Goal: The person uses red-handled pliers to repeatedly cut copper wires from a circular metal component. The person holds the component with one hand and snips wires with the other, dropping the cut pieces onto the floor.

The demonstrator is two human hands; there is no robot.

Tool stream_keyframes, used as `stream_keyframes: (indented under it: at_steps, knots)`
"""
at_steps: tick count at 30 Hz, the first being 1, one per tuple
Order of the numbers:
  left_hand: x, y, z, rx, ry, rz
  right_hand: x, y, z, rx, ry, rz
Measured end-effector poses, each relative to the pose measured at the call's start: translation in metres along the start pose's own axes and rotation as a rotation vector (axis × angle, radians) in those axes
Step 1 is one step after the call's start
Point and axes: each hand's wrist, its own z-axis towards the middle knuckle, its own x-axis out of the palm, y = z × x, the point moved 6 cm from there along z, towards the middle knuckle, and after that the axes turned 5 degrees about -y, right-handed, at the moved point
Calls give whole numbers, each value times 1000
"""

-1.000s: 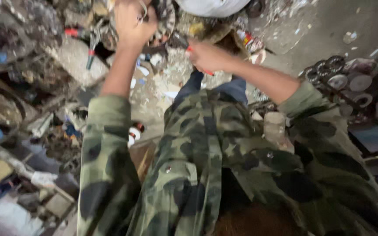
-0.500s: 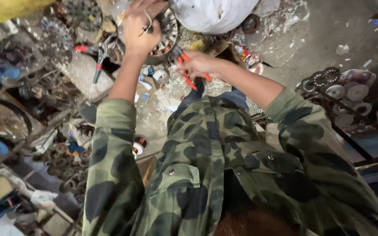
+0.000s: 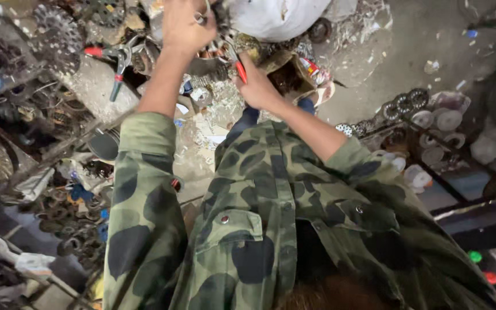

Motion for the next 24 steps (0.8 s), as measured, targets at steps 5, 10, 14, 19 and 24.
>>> stream_keyframes:
  at_steps: [5,10,14,19,24]
  knots:
    - [5,9,-9,-131,141,-46,0,-15,10,-19,-16,-81]
    - [-5,-8,-72,-100,129,-129,33,-23,-27,-408,-385,-277]
    - [-23,-8,8,168,-86,-108,6,-3,29,-188,-324,-186]
    - [-21,-27,-1,16,-46,-71,-9,-2,-4,-206,-233,-204]
    - [-57,-42,5,79,37,-101,-18,-5,7,-73,-123,-250]
